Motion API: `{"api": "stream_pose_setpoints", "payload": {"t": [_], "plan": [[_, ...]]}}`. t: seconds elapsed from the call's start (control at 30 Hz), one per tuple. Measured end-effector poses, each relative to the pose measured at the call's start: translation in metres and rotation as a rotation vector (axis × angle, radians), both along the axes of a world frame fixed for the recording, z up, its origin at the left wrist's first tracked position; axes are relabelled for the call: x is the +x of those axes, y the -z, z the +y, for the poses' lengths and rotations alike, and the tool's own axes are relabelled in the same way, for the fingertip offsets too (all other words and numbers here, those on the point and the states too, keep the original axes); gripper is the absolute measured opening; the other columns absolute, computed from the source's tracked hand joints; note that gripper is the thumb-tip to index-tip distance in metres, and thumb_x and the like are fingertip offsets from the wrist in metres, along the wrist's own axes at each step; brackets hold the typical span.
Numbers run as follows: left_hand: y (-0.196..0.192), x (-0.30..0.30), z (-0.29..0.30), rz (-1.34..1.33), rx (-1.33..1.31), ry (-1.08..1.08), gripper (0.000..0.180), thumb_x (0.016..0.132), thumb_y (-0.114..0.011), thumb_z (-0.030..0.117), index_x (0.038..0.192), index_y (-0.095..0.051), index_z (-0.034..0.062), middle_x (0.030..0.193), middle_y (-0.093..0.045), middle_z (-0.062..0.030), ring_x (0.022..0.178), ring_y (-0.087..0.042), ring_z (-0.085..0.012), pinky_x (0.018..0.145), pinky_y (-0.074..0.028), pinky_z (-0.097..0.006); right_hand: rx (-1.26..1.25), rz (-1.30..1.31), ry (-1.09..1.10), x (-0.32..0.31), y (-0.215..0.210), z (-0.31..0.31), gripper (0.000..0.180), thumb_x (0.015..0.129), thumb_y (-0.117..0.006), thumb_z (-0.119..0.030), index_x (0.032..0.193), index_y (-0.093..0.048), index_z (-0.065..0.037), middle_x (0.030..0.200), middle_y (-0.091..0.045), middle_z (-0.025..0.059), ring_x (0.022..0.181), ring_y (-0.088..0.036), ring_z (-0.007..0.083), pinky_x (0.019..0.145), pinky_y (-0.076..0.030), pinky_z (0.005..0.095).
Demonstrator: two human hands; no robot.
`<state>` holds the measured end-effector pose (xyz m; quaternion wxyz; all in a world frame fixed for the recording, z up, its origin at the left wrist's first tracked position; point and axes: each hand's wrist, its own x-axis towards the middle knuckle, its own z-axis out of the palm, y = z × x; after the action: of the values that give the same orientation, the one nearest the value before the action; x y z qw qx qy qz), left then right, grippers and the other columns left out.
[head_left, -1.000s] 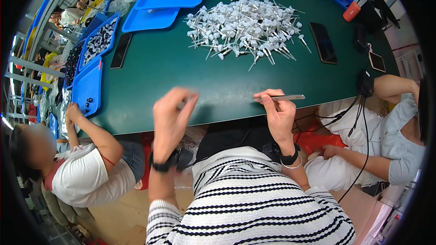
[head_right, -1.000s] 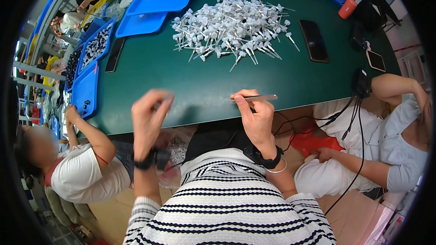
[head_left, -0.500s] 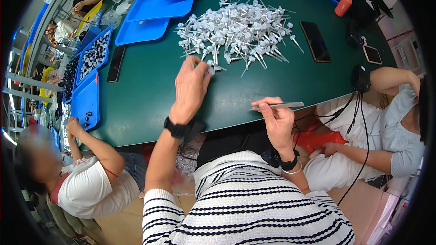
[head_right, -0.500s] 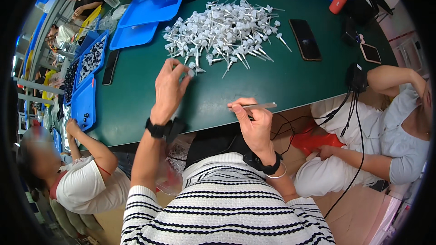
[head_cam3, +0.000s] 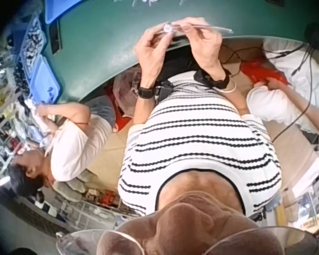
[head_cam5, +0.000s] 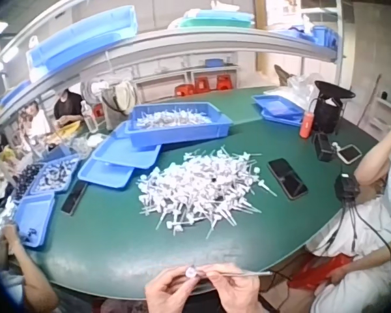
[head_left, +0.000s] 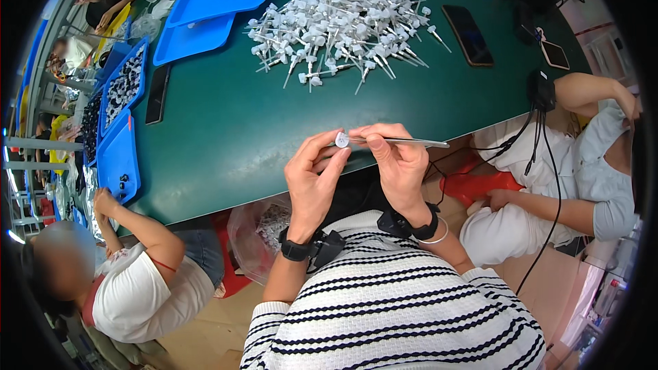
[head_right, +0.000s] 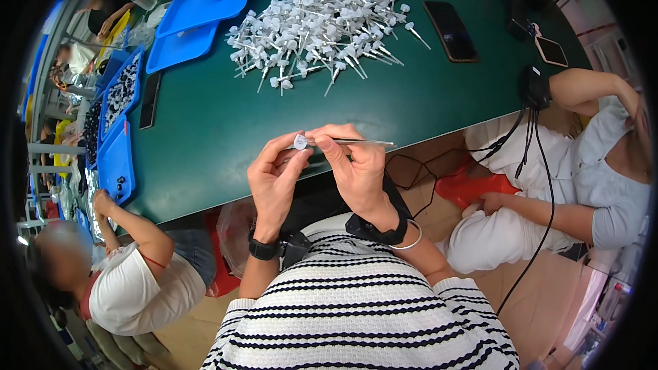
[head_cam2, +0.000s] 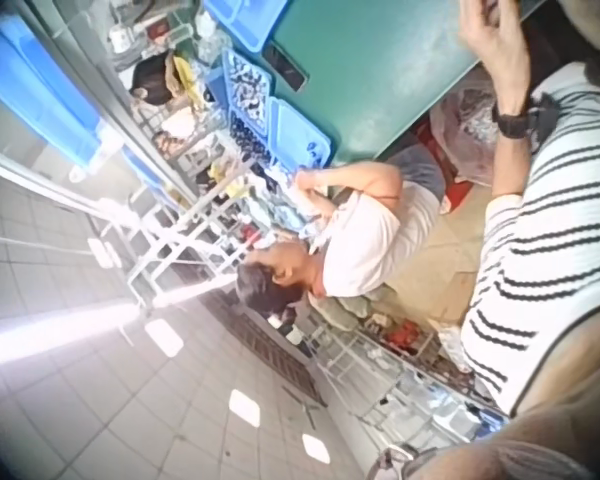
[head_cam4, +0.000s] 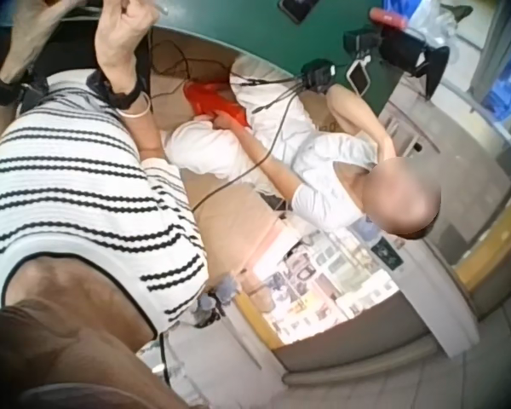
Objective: The person uses tweezers to pick up small white plastic components from a pile on a green table and carefully inserts a small metal pin into each one. The person handles the components one at a time, repeating the insertion process for multiple units throughout the clip.
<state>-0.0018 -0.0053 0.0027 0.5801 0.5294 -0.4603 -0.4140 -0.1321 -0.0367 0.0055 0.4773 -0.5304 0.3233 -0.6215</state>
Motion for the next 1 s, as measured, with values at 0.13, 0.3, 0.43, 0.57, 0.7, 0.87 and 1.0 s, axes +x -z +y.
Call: {"api": "stream_pose_setpoints", "payload": {"t": [0.13,0.3,0.43,0.57,0.7,0.87,1.0], "plan": [[0.0,0.0063,0.0023,0.157,0.079,0.074,0.026,0.09,-0.065,0.002,0.115,-0.062,-0.0047,0.106,-0.068,-0.012,0.093,-0.068,-0.018,0.073,-0.055,-0.024,-0.023,0.036,0.009,-0.0029,0.0016,-0.0005,0.017,0.095,-0.061,-0.012,0.097,-0.067,0.004,0.093,-0.071,0.0087,0.08,-0.066,0.0119,0.071,-0.052,0.023],[0.0024,0.0041,0.0021,0.246,0.095,0.084,0.023,0.09,-0.065,0.003,0.111,-0.061,-0.0056,0.104,-0.068,-0.0129,0.092,-0.069,-0.0183,0.072,-0.055,-0.024,-0.016,0.038,0.047,-0.0013,0.0006,0.0022,0.016,0.095,-0.061,-0.011,0.096,-0.067,0.003,0.093,-0.071,0.0085,0.078,-0.066,0.0115,0.069,-0.051,0.0232],[0.0036,0.002,0.0017,0.264,0.079,0.084,0.022,0.089,-0.066,0.002,0.109,-0.06,-0.0053,0.103,-0.068,-0.0133,0.092,-0.069,-0.018,0.073,-0.055,-0.024,-0.055,0.081,0.064,-0.001,0.0007,0.0009,0.016,0.095,-0.061,-0.011,0.095,-0.067,0.003,0.092,-0.071,0.0082,0.077,-0.066,0.0115,0.069,-0.051,0.0237],[0.0069,0.0019,0.002,0.285,0.069,0.084,0.023,0.089,-0.066,0.001,0.11,-0.059,-0.0051,0.103,-0.068,-0.0132,0.094,-0.069,-0.0184,0.074,-0.055,-0.025,-0.087,0.093,0.074,0.0006,0.0016,-0.0006,0.016,0.095,-0.061,-0.011,0.095,-0.067,0.003,0.092,-0.071,0.0081,0.077,-0.066,0.0116,0.069,-0.051,0.0239],[0.0057,0.0005,0.0018,0.264,0.069,0.07,0.023,0.089,-0.066,0.001,0.11,-0.058,-0.0051,0.104,-0.067,-0.0131,0.095,-0.068,-0.0189,0.076,-0.055,-0.025,-0.062,0.08,0.066,0.0012,0.0004,-0.0012,0.017,0.095,-0.061,-0.012,0.094,-0.067,0.004,0.091,-0.071,0.0083,0.076,-0.066,0.0117,0.068,-0.051,0.0235],[0.0078,-0.001,0.0018,0.267,0.059,0.062,0.024,0.089,-0.066,0.001,0.11,-0.058,-0.0052,0.104,-0.067,-0.0133,0.096,-0.068,-0.0191,0.076,-0.055,-0.025,-0.065,0.14,0.072,-0.0017,0.001,-0.002,0.019,0.096,-0.06,-0.013,0.095,-0.066,0.005,0.091,-0.071,0.009,0.076,-0.066,0.0113,0.067,-0.051,0.0229],[0.0083,-0.0023,0.0015,0.284,0.066,0.055,0.023,0.089,-0.066,0.001,0.11,-0.058,-0.0051,0.103,-0.067,-0.0133,0.095,-0.068,-0.0188,0.076,-0.056,-0.026,0.039,-0.036,0.063,0.0026,0.0025,0.0008,0.021,0.096,-0.059,-0.014,0.095,-0.065,0.005,0.092,-0.071,0.0104,0.078,-0.067,0.0131,0.07,-0.053,0.0238]]}}
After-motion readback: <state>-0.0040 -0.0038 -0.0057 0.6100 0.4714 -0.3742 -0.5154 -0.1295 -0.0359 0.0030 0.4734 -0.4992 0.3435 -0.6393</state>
